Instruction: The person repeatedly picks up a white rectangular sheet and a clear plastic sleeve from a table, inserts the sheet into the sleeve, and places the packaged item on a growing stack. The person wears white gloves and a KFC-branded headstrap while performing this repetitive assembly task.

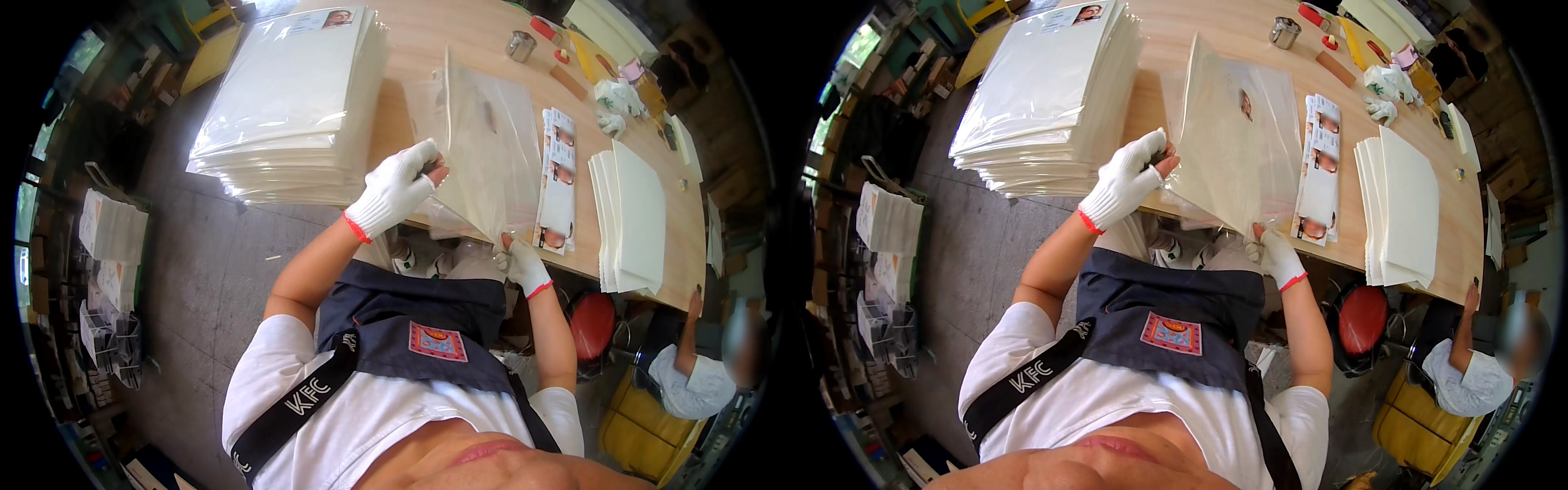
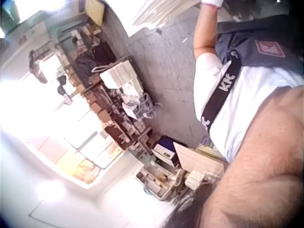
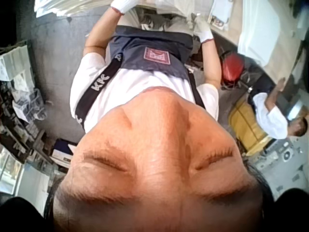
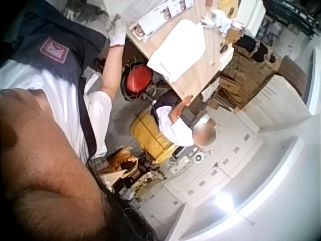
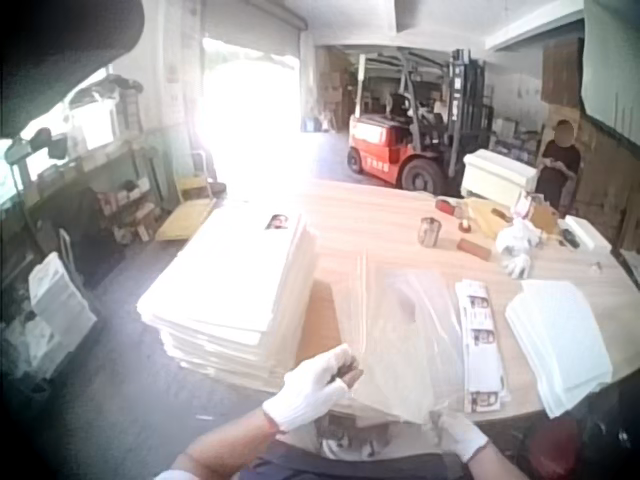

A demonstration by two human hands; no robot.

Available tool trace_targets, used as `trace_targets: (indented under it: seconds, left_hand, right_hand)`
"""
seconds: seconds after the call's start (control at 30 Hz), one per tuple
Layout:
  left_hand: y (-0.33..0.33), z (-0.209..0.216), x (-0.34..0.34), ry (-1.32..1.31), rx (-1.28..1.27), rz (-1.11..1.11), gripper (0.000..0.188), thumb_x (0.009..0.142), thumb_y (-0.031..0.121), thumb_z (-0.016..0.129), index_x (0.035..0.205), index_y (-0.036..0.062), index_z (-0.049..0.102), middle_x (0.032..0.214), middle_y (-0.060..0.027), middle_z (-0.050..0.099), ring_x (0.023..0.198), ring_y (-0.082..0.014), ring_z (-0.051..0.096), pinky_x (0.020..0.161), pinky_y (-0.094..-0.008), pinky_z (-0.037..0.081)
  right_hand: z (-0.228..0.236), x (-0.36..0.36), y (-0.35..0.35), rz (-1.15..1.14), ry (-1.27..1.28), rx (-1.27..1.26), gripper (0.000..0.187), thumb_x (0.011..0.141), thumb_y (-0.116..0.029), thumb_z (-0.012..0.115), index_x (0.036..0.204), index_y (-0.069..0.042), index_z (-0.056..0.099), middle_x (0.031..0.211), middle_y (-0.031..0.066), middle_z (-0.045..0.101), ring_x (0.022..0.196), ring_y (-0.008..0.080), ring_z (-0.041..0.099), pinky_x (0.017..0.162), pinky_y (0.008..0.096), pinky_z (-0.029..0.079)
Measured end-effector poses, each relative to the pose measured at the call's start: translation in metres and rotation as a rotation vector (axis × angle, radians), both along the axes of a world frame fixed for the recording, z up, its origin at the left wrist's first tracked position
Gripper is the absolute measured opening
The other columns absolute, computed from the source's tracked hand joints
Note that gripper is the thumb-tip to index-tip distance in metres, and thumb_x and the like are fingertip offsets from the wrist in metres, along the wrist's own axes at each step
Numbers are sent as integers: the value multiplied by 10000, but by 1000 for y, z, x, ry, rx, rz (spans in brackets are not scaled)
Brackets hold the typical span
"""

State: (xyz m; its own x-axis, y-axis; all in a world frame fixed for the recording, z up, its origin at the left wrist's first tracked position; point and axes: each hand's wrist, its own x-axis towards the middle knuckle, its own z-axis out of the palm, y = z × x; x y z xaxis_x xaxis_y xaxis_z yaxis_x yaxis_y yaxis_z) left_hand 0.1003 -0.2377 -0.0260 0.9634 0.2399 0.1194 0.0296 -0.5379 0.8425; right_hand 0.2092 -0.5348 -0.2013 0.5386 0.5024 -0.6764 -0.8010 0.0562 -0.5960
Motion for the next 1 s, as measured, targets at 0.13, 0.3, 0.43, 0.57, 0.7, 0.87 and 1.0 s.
trace_targets:
  seconds: [0.13, 0.3, 0.43, 0.57, 0.7, 0.87, 1.0]
  left_hand:
    - [22, 36, -40, -237, 261, 70, 105, 853, 123, 587, 859, 33, 533, 685, -62, 521, 653, -150, 514, 587, -269, 405]
    - [113, 48, -95, -370, 181, 599, 103, 878, 79, 532, 928, 17, 596, 826, -51, 595, 791, -129, 578, 696, -264, 444]
    - [221, 32, -118, -460, 297, 714, 199, 922, 111, 480, 1006, -35, 584, 878, -22, 587, 803, -85, 516, 730, -211, 412]
    - [246, -1, -126, -54, 379, 770, 351, 852, 35, 424, 1181, -39, 521, 1181, -103, 570, 1062, -183, 542, 907, -256, 394]
    - [221, -78, -137, -868, 123, 998, 338, 927, 108, 468, 1238, -19, 429, 1297, -146, 454, 1155, -230, 464, 988, -336, 364]
    - [85, -184, -137, -555, 303, 662, 387, 802, 38, 610, 1169, 4, 494, 1198, -143, 479, 1118, -258, 479, 940, -357, 401]
    - [-26, -162, -73, -411, 471, -181, 526, 675, 92, 698, 1174, 73, 534, 1239, -143, 488, 1167, -360, 442, 1015, -477, 329]
  right_hand:
    - [29, -17, 48, 81, -275, 113, 164, 954, -222, 465, 1036, -81, 483, 772, 31, 540, 556, 137, 503, 477, 268, 429]
    - [97, 1, 159, 151, -549, 203, 184, 897, -165, 565, 1028, -36, 565, 746, -34, 474, 645, 58, 461, 575, 259, 502]
    - [158, -14, 255, 341, -724, 325, 233, 886, -257, 584, 967, -38, 580, 746, -5, 551, 588, 95, 570, 525, 247, 488]
    - [156, -13, 286, 537, -696, 155, 292, 887, -317, 581, 970, -37, 577, 766, 24, 602, 592, 121, 608, 520, 248, 481]
    - [140, -31, 212, 397, -685, 310, 241, 922, -284, 533, 961, -52, 587, 783, 39, 625, 615, 108, 601, 534, 249, 499]
    - [75, -43, 49, -21, -818, -38, 196, 944, -230, 499, 983, -64, 597, 773, 46, 619, 608, 105, 594, 539, 234, 506]
    - [61, -26, -93, -645, -953, -634, 180, 927, -218, 514, 971, -52, 568, 702, 36, 593, 537, 106, 576, 472, 235, 480]
